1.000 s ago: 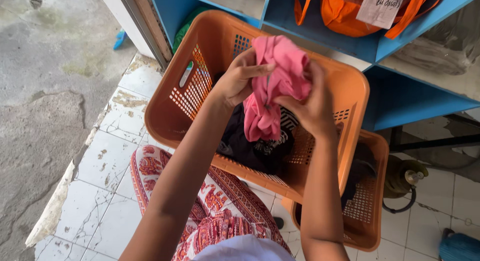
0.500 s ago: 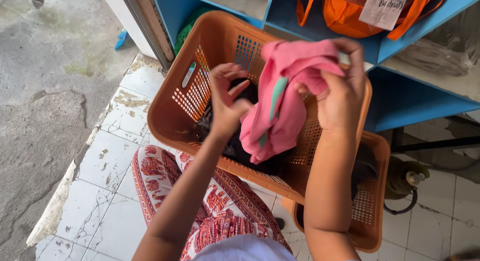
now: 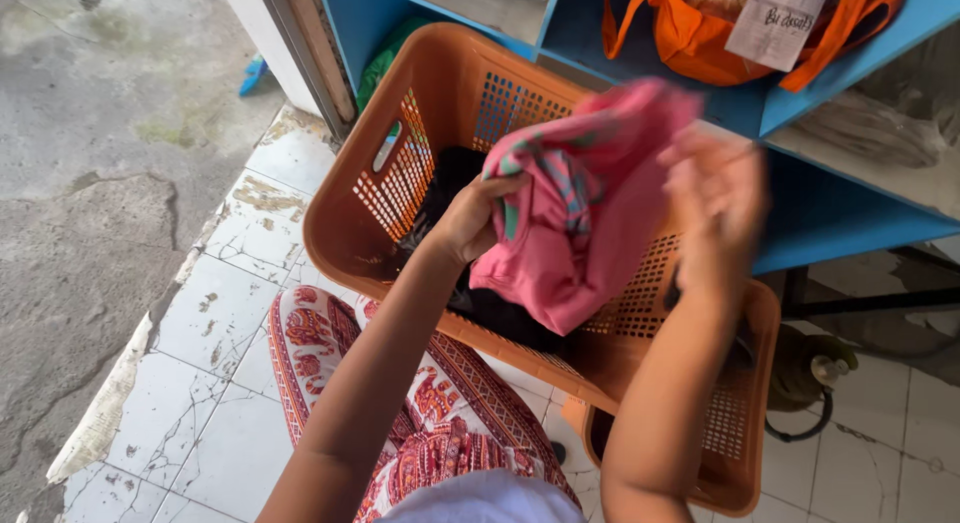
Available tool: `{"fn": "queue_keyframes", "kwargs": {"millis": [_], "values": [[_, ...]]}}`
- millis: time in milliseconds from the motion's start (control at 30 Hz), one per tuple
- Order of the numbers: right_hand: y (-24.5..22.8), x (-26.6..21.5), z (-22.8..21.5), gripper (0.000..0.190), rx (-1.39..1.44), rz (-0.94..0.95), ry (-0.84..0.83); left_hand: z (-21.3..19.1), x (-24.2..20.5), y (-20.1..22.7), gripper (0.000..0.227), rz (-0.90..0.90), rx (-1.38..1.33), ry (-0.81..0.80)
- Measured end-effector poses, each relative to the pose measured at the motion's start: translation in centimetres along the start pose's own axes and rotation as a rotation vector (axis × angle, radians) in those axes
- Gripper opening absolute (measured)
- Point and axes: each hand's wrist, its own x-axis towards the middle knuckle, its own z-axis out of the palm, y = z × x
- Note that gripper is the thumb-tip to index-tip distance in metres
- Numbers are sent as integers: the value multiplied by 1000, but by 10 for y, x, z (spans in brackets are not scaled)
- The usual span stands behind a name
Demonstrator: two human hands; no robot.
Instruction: The person picks up dark and pink garments from a basket, shakes them out, and places them back into the basket one by one by hand.
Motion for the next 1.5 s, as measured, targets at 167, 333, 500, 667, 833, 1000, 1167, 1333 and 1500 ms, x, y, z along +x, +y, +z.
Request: {"fn": "queue_keyframes", "kwargs": {"millis": [167,333,500,667,833,1000,1167,1333,1500], "values": [[45,-38,15,51,-275,104,-339,19,-1,10,36,-1,-250,-230],[84,-59,8,49,-494,196,-489,15,-4,20,33,-13,-307,-228],[108,-59,4,40,-276,70,-623,23,-10,37,33,-42,-327,-291],[114,-48,1,20,-85,286,-381,29,-18,40,33,-97,-201,-213],[93,-27,-12,15,122,298,-11,-15,-4,39,29,-60,-31,-38],[53,-11,-31,19,626,250,169,-78,-7,28,42,194,643,139],[24,-10,-33,21,704,182,157,-64,-27,28,62,-181,1930,617],[15,-6,-18,23,629,159,81,26,-36,-2,52,755,1467,193],[15,-4,-17,23,613,119,61,56,-19,-25,26,602,1616,288]]}}
